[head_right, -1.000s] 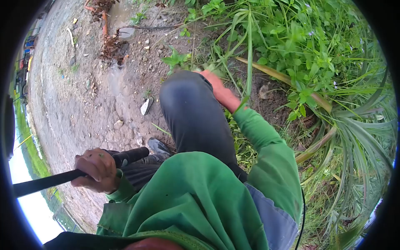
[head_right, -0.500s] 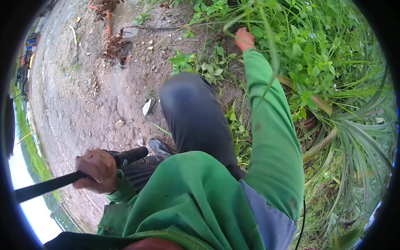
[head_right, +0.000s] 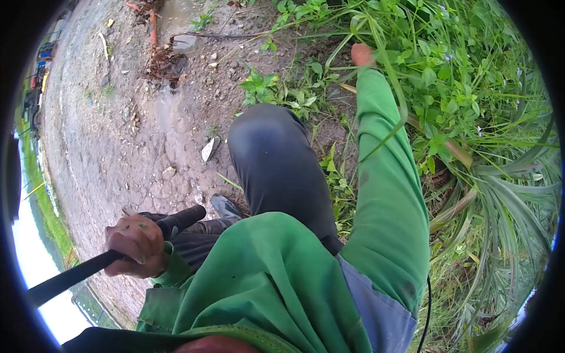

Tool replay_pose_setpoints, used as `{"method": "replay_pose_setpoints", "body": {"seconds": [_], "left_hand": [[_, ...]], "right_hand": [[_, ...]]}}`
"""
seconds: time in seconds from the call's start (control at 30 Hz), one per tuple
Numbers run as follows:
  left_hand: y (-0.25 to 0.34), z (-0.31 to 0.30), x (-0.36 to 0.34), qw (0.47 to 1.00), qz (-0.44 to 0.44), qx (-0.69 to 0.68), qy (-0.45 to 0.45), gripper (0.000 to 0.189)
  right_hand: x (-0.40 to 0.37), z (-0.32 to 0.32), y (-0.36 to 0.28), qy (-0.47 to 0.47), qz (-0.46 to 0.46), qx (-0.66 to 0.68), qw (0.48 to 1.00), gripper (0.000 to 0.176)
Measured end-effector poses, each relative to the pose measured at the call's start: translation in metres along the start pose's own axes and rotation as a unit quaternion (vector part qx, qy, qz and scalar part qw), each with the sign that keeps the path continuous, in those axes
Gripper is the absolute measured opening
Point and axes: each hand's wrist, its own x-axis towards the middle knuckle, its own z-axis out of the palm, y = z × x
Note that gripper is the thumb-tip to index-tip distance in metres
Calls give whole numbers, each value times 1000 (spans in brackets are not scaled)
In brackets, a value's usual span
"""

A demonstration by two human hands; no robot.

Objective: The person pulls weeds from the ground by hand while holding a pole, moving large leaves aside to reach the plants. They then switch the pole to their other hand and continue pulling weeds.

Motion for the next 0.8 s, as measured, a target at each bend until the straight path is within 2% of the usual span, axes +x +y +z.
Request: {"method": "replay_pose_setpoints", "body": {"seconds": [0.07,0.13,0.27,0.33,0.37,0.4,0.43,0.47,0.53,0.57,0.6,0.63,0.67,0.7,0.73,0.8], "left_hand": [[0,0,1,1000,-2,13,2,55],[1,-1,0,1000,-4,26,4,56],[0,0,2,1000,-5,11,-1,55],[0,1,0,1000,-15,6,-2,55],[-2,1,1,1000,-16,-11,-4,55],[-1,1,1,1000,-16,-24,-5,56],[1,1,0,1000,-14,-25,-6,56],[3,2,0,1000,-25,-18,0,56],[5,6,-3,999,-41,-6,15,58],[5,5,-6,999,-40,-8,11,58],[3,4,-7,999,-46,-28,6,58],[3,4,-9,997,-52,-48,1,58],[3,4,-12,997,-51,-50,-2,58],[3,5,-14,998,-45,-34,5,58],[5,5,-16,999,-40,-18,13,58],[7,5,-18,999,-36,-34,14,58]], "right_hand": [[-2,1,-4,5,2,3,1000,28],[-11,-5,-11,23,69,52,996,27],[-21,-10,-17,44,43,71,996,25],[-42,-23,-38,-34,-81,37,995,25],[-64,-17,-55,14,-123,48,991,24],[-79,-3,-71,-33,-134,212,968,23],[-111,-20,-100,-22,-173,65,982,23],[-147,-37,-113,29,-157,174,972,24],[-171,-18,-127,40,-202,160,965,17],[-195,-25,-139,23,-195,137,971,16],[-213,-34,-141,-95,-250,157,951,21],[-244,-43,-135,-93,-244,159,952,21],[-279,-53,-130,-8,-274,337,901,25],[-295,-57,-126,78,-295,499,811,31],[-248,-48,-122,-180,-335,357,853,35],[-207,-61,-119,-63,-331,241,910,36]]}}
